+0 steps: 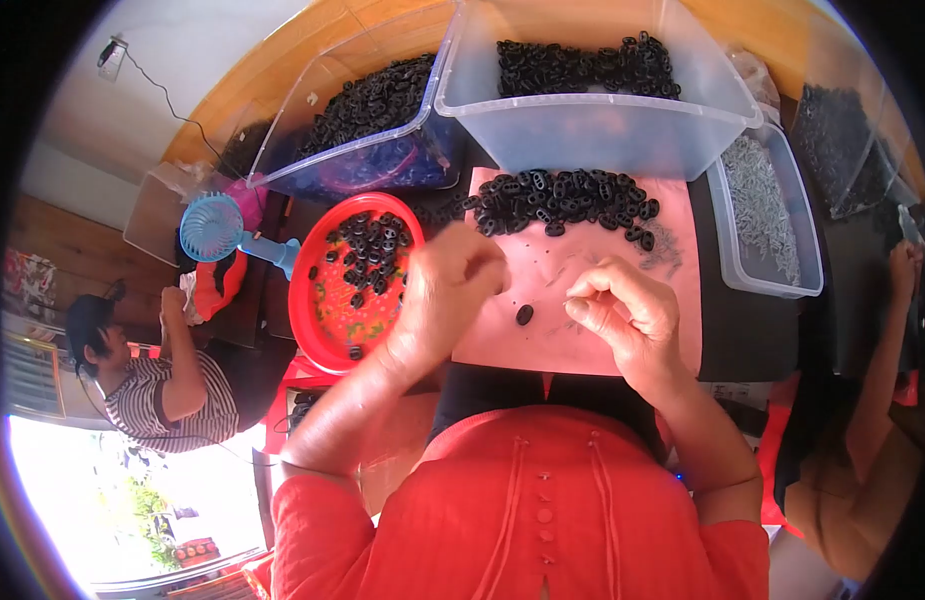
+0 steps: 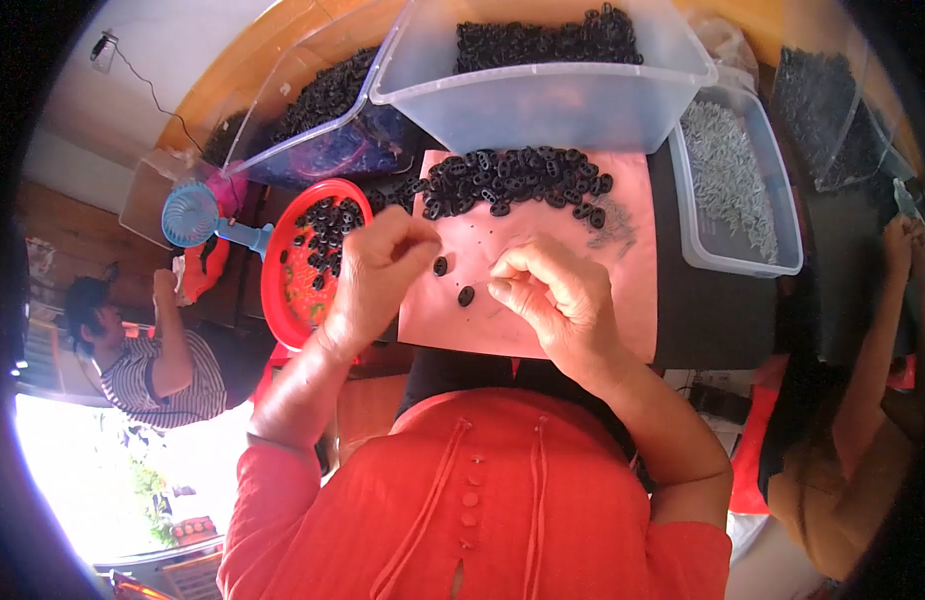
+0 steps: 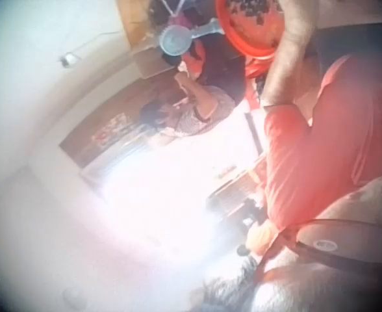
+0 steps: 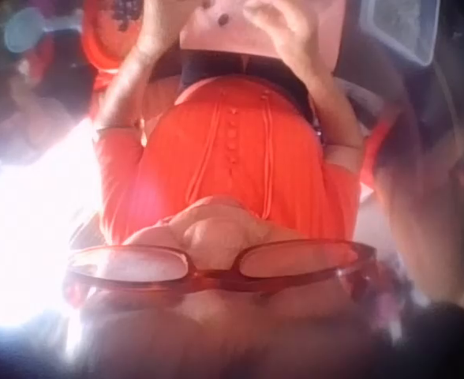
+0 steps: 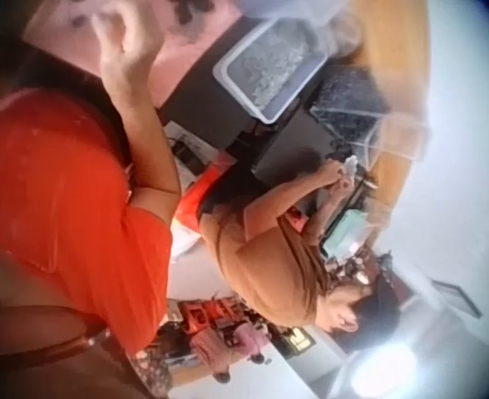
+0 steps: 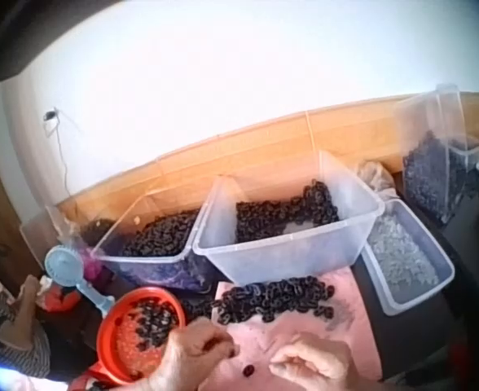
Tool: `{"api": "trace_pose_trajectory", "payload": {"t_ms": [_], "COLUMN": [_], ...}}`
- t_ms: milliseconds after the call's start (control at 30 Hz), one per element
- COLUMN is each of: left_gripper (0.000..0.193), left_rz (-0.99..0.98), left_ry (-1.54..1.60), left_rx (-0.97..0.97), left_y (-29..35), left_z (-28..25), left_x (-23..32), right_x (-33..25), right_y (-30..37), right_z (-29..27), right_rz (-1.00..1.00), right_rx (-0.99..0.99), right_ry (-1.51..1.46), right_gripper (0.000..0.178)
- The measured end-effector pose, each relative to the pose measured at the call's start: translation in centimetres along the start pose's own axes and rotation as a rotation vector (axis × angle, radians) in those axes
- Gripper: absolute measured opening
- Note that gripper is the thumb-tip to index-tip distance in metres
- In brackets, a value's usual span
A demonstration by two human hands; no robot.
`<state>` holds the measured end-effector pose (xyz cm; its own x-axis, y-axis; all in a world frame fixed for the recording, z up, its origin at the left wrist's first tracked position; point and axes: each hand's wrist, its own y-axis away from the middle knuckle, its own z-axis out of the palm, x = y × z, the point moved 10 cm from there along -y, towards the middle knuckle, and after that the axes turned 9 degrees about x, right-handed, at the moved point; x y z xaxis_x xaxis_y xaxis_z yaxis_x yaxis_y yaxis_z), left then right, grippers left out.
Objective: The person assembles plastic cord locks by inserting springs and inner parts into the plastic lock bodies by hand.
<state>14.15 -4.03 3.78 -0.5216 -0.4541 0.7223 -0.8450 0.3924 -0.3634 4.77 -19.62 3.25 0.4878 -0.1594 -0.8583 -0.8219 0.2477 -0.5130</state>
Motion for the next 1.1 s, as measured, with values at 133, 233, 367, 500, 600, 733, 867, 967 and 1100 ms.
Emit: {"api": "trace_pose_trajectory", "payload": {"t_ms": [133, 233, 367, 500, 600, 733, 867, 967, 1100], "left_gripper": [0.004, 0.008, 0.01, 0.012, 0.011, 0.009, 0.01, 0.012, 0.013], "left_rz": [0.371, 0.493, 0.551, 0.626, 0.631, 0.508, -0.228, -0.443, -0.663], "left_ry": [-0.419, -0.622, -0.643, -0.702, -0.819, -0.558, 0.18, 0.395, 0.755], "left_rx": [0.014, -0.046, -0.091, -0.089, -0.159, -0.114, -0.221, -0.21, -0.147], "left_y": [-2.4, -2.7, -2.9, -3.1, -2.8, -2.3, -0.6, 1.7, 4.1], "left_z": [0.0, 1.4, 2.2, 3.2, 4.0, 2.6, 1.5, 1.9, 2.6], "left_x": [0.3, -0.1, 0.0, -0.8, -1.3, 0.0, -1.3, -1.3, -1.5], "right_x": [0.6, 1.0, 1.2, 1.8, 2.0, 2.1, 2.7, 2.8, 1.7], "right_y": [0.0, 0.2, 0.3, 0.5, 0.5, 0.6, 0.6, 0.4, 0.0], "right_z": [-0.5, -0.8, -1.1, -0.8, -0.9, -1.1, -0.6, 0.2, 2.3], "right_rz": [0.058, 0.066, 0.106, 0.232, 0.211, 0.227, 0.247, 0.249, 0.184], "right_rx": [0.035, 0.052, 0.05, 0.054, 0.055, 0.08, 0.067, 0.058, 0.091], "right_ry": [-0.062, -0.083, -0.088, -0.188, -0.175, -0.169, -0.159, -0.132, -0.179], "right_gripper": [0.009, 0.008, 0.006, 0.006, 0.006, 0.005, 0.005, 0.006, 0.007]}}
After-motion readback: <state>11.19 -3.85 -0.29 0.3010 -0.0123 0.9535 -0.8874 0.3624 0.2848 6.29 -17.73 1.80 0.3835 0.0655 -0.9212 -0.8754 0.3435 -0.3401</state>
